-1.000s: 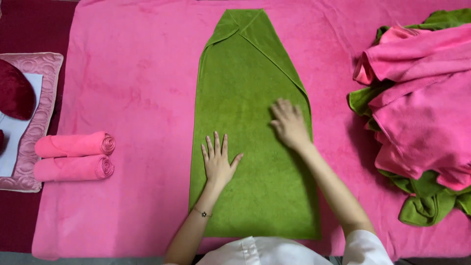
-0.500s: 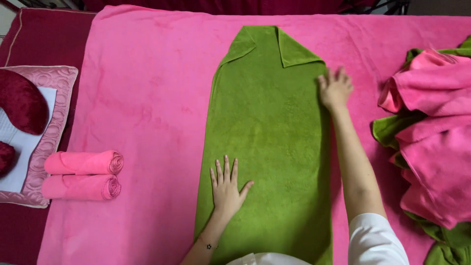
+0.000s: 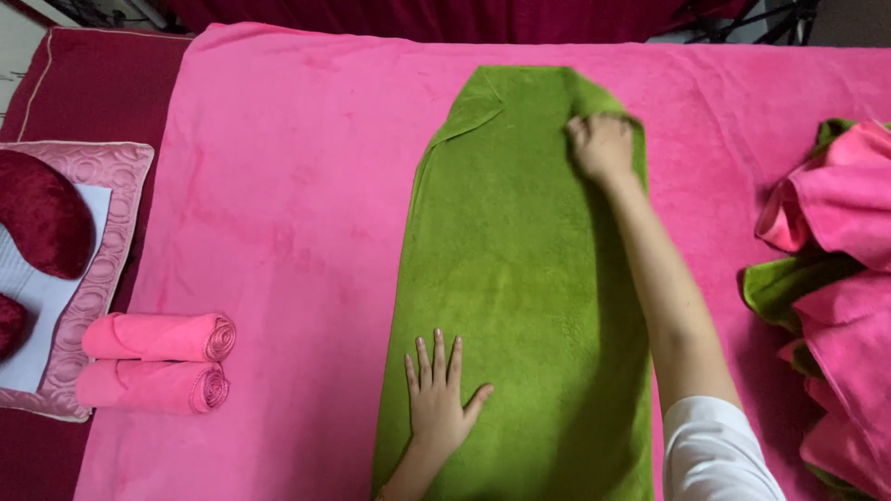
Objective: Folding and rolling towels into decorative shapes on a massage bed in a spa.
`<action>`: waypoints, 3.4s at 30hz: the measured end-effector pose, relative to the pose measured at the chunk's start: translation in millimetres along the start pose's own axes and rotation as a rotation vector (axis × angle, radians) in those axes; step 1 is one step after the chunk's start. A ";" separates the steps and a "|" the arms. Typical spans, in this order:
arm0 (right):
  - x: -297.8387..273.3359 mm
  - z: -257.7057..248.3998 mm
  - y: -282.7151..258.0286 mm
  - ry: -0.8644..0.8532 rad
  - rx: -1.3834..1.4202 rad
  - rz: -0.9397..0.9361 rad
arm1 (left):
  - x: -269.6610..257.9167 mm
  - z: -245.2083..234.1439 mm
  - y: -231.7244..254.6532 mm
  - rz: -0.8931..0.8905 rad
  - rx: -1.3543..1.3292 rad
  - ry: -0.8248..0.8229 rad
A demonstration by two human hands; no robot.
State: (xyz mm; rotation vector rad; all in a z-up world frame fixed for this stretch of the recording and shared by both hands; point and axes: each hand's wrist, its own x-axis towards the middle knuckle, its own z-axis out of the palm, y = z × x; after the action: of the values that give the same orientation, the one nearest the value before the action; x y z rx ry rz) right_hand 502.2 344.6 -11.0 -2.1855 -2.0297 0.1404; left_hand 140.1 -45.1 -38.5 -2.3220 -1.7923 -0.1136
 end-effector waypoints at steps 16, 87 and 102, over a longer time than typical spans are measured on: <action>92.7 36.6 -128.5 -0.086 0.555 0.167 | 3.4 -11.0 -1.0 0.006 -0.025 -0.017; 37.3 -30.6 -117.8 -0.161 0.170 -0.003 | 6.0 -19.2 -2.3 0.013 -0.117 0.027; -58.7 -30.4 -10.5 -0.139 0.089 -0.087 | -0.5 1.5 -1.6 0.017 -0.051 -0.004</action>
State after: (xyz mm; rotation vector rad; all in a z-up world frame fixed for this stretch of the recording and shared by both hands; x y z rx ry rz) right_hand 492.6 285.3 18.6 -2.0838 -2.1418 0.3745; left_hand 138.3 -44.9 -39.9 -2.3733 -1.7918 -0.1539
